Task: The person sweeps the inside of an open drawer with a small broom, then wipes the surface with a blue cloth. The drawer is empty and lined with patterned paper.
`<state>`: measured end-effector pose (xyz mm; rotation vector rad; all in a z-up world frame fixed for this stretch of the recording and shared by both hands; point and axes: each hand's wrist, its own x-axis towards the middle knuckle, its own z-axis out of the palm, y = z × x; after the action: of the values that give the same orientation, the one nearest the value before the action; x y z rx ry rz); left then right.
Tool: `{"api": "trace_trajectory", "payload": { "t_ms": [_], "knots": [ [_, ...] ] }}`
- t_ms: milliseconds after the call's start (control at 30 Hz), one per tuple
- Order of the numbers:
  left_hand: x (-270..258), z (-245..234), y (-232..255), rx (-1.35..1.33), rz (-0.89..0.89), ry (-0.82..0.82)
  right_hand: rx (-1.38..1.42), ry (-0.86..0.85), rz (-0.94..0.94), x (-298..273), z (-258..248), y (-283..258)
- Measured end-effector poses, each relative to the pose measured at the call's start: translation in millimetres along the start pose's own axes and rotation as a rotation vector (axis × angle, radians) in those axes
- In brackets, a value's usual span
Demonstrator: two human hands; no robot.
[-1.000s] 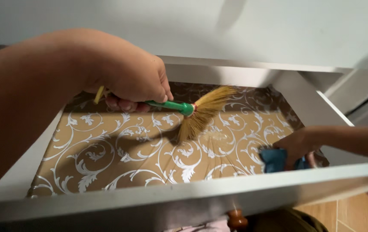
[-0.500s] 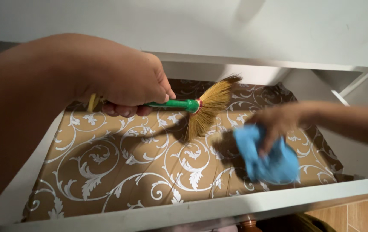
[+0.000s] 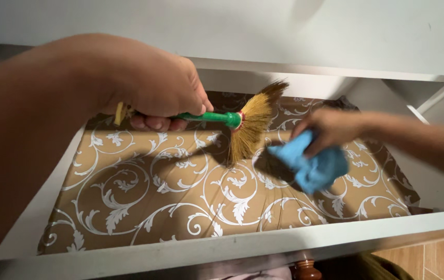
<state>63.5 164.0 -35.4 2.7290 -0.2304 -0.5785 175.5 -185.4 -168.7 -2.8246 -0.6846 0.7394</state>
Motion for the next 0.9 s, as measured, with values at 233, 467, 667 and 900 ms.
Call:
{"api": "trace_trajectory", "payload": {
  "t_ms": [233,467,667,900],
  "knots": [
    [2,-1,-2,-0.008,-0.013,-0.015,0.599,-0.03,0.311,-2,9,71],
    [12,1,-9,-0.067,-0.044,-0.05,0.396,-0.059,0.142,53,42,47],
    [17,-5,-18,-0.078,0.004,-0.049,-0.207,-0.012,0.119,53,43,-18],
    [14,-6,-14,0.003,-0.042,-0.01,-0.397,0.149,0.067,48,74,-51]
  ]
}}
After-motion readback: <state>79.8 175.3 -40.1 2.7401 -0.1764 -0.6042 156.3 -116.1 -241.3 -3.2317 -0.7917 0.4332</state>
